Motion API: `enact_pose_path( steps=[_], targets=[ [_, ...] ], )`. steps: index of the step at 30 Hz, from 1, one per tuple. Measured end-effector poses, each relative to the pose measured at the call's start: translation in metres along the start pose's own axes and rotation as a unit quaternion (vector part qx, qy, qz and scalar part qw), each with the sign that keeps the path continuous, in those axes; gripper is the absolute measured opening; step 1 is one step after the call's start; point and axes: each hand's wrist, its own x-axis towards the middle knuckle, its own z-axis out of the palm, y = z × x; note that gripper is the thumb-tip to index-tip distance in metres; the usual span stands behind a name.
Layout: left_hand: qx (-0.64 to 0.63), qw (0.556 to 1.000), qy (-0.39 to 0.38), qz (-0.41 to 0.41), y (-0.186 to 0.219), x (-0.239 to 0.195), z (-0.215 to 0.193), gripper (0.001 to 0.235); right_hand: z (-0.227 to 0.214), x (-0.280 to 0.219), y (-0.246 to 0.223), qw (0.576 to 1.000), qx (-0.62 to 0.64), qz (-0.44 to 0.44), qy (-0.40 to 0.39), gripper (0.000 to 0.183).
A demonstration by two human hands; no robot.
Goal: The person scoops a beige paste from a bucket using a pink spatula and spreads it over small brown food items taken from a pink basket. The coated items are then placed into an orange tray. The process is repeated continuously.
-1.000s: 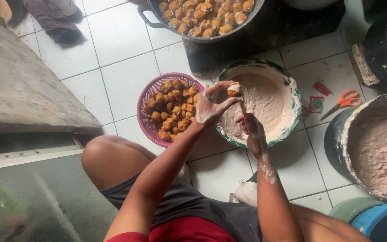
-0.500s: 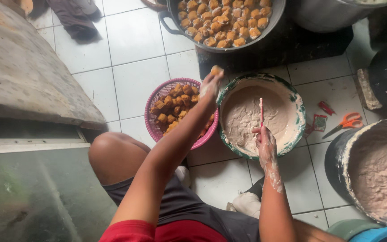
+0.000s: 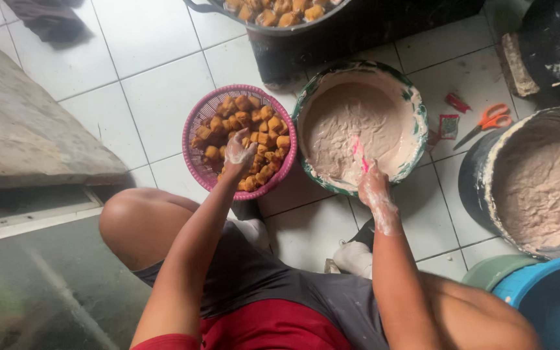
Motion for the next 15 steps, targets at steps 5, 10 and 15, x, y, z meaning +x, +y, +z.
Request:
enact_pose_path(
  steps=[5,10,15],
  targets=[
    [0.082,0.996,0.032,-0.029,-0.032,-0.027,0.000,0.048,0.012,0.003,0.009,0.969,-0.245,-0.029,-0.029,0.025],
    [0.096,0.994,-0.043,0.001,-0.021,-0.032,-0.005,0.041,0.023,0.018,0.001,0.930,-0.337,-0.089,-0.115,0.027],
    [0.228,0.964,-0.131,0.047,-0.056,-0.040,0.013,0.039,-0.002,0.020,-0.009,0.931,-0.291,-0.071,-0.207,0.024]
  ],
)
